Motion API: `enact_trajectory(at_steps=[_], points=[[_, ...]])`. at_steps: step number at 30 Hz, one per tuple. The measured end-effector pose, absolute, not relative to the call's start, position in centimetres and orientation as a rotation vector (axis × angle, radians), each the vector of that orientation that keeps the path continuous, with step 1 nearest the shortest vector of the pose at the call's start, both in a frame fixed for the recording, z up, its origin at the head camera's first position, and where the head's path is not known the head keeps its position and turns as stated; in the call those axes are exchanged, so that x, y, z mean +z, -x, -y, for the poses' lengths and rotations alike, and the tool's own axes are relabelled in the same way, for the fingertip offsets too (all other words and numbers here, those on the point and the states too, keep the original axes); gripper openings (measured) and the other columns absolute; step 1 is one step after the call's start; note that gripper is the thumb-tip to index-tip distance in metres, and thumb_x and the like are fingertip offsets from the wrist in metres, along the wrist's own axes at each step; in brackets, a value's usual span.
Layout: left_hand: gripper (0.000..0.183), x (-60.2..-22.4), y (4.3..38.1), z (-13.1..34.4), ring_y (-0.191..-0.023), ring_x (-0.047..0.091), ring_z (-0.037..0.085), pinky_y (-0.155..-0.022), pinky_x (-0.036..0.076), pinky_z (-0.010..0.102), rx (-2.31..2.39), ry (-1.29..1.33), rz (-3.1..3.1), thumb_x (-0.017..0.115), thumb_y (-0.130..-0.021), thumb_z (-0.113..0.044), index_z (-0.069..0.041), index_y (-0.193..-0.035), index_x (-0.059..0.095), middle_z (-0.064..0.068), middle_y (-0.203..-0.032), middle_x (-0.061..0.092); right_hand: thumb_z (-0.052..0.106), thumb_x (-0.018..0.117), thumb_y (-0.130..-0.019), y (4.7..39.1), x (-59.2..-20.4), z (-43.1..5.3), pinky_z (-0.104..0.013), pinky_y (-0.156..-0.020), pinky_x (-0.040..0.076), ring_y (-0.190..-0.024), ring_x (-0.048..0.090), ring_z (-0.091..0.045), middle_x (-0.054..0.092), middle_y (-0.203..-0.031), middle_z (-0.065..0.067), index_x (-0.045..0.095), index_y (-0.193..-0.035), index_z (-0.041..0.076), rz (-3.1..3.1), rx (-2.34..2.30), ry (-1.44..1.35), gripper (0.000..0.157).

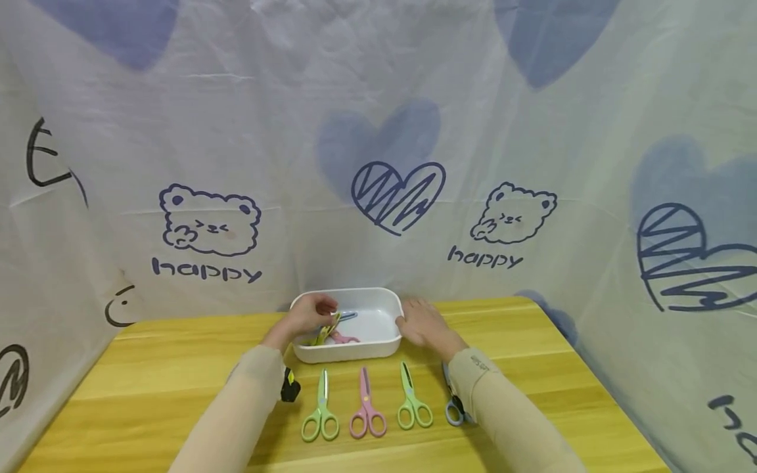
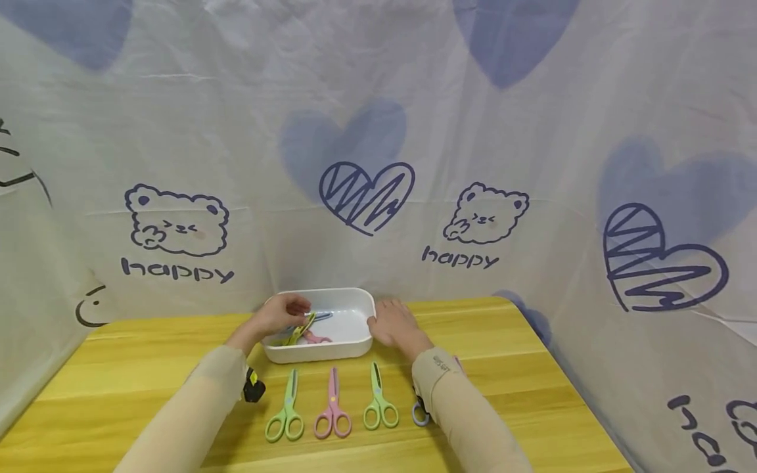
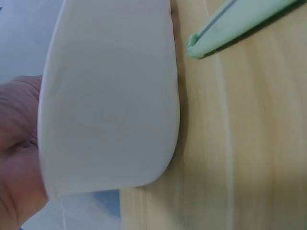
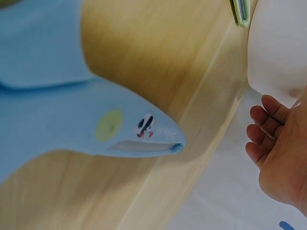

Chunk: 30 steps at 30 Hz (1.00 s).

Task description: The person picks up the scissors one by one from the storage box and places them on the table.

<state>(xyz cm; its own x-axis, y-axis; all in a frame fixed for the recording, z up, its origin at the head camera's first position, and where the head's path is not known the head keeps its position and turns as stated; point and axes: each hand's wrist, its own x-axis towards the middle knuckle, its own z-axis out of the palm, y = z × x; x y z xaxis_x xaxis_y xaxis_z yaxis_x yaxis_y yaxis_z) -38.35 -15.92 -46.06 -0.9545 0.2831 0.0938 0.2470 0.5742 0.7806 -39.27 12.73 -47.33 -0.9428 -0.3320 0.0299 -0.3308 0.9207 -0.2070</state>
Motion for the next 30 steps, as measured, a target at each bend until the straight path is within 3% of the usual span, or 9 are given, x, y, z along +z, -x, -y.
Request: enact_trajectory(at_steps=[12,19,30], points=[[0.046,-47.5,38.8,14.8,-0.098,0.063,0.027,-0.090,0.056,0.036,1.449,-0.202,-2.697,0.078,-0.076,0.013,0.011,-0.120,0.067,0.023,-0.110,0.069,0.029,0.040,-0.107,39.0,-47.5,-12.7,-0.050,-0.122,0.030,-0.145,0.042,-0.038,0.050,-0.153,-0.021,0.047,-0.149,-0.006,-3.078,-0.326,0.529,0.055],[0.048,-47.6,39.1,14.8,-0.096,0.062,0.026,-0.085,0.056,0.033,1.397,-0.183,-2.734,0.080,-0.071,0.014,0.008,-0.118,0.071,0.019,-0.107,0.071,0.029,0.040,-0.107,39.0,-47.3,-12.6,-0.050,-0.122,0.030,-0.144,0.041,-0.037,0.050,-0.153,-0.021,0.047,-0.149,-0.006,-3.084,-0.331,0.516,0.054],[0.050,-47.7,39.0,14.2,-0.097,0.060,0.029,-0.072,0.057,0.027,1.523,-0.167,-2.607,0.072,-0.077,0.016,0.004,-0.125,0.066,0.021,-0.125,0.066,0.030,0.040,-0.106,39.3,-47.6,-12.7,-0.052,-0.121,0.030,-0.144,0.042,-0.038,0.051,-0.152,-0.021,0.048,-0.148,-0.004,-3.079,-0.338,0.516,0.054]])
